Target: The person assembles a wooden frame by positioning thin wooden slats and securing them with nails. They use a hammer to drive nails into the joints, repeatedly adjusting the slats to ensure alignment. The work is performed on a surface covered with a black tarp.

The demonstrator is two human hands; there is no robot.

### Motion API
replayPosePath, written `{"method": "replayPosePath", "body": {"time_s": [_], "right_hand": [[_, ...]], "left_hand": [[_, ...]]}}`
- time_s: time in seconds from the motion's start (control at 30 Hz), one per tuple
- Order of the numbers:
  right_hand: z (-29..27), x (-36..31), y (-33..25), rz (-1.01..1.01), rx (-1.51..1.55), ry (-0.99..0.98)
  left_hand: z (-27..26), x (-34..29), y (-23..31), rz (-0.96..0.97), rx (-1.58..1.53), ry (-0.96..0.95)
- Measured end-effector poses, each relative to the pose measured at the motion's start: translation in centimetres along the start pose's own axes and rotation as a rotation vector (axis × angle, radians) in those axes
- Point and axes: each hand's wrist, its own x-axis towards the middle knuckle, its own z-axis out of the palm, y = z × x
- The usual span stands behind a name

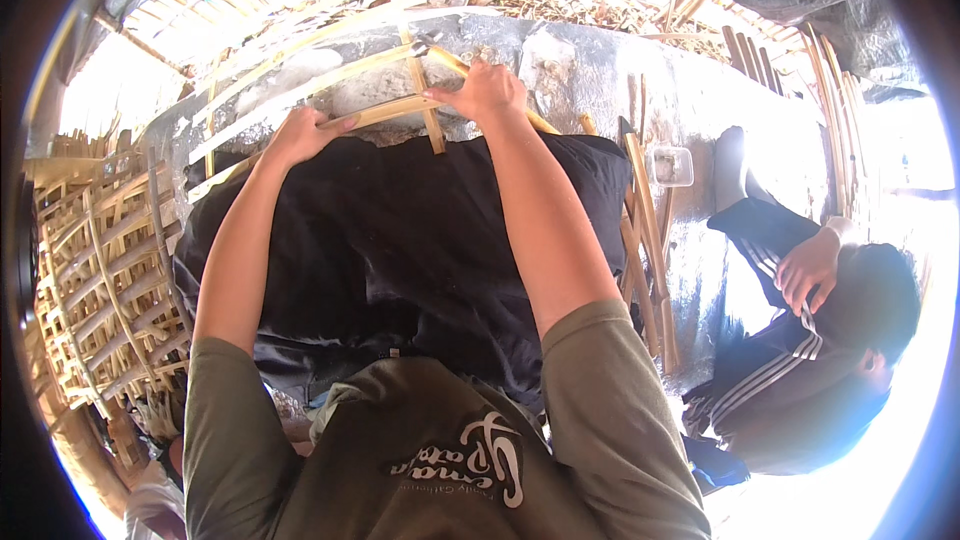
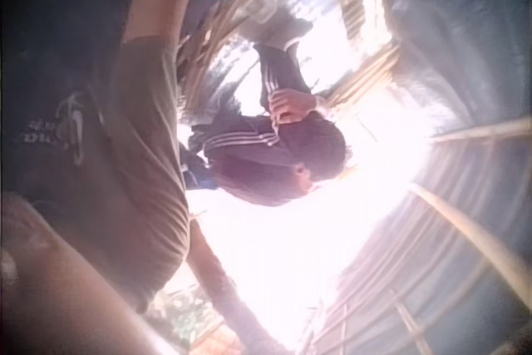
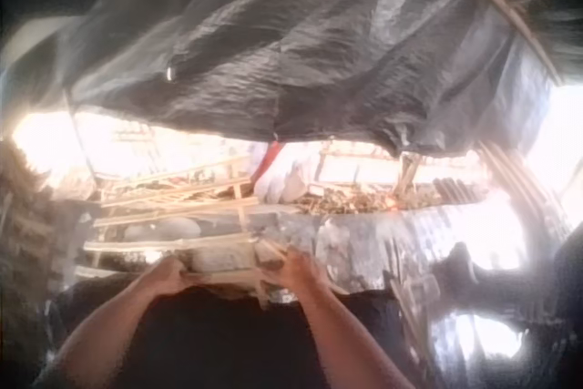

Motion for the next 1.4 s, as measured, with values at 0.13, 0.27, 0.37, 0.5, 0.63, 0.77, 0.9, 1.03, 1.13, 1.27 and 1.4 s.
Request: {"method": "replayPosePath", "body": {"time_s": [0.13, 0.27, 0.37, 0.5, 0.63, 0.77, 0.9, 1.03, 1.13, 1.27, 1.4], "right_hand": [[-2.7, -0.1, -0.3, -0.043, 0.050, 0.025], [-6.3, 0.1, 1.6, -0.179, -0.019, 0.185], [-10.0, -0.6, 6.1, -0.305, 0.162, 0.082], [-12.3, -3.7, 8.4, -0.238, -0.002, -0.026], [-11.8, -5.9, 7.6, -0.138, -0.164, -0.205], [-9.6, -5.3, 7.9, -0.281, -0.085, -0.315], [-10.0, -4.9, 5.2, -0.281, -0.138, -0.491], [-9.5, -4.8, 2.5, -0.185, -0.286, -0.555], [-8.3, -4.9, 2.1, -0.177, -0.422, -0.463], [-6.6, -3.9, 2.4, -0.225, -0.574, -0.434], [-4.1, -1.5, 3.7, -0.228, -0.556, -0.485]], "left_hand": [[0.5, 0.5, -0.3, 0.006, 0.022, 0.004], [0.1, 0.0, 0.1, -0.016, 0.009, -0.033], [0.3, 0.3, 0.1, -0.001, -0.020, -0.043], [0.8, 0.8, -1.0, -0.005, -0.075, -0.037], [0.6, 0.6, -0.8, -0.014, -0.122, -0.031], [0.7, 0.7, -0.8, -0.004, -0.114, -0.033], [0.8, 0.8, -0.9, -0.010, -0.123, -0.011], [0.5, 0.3, -0.7, -0.036, -0.112, -0.001], [0.3, 0.6, -0.3, -0.014, -0.063, -0.005], [0.2, 0.4, -0.2, -0.013, -0.070, -0.005], [0.2, 0.4, 0.1, 0.004, -0.066, -0.002]]}}
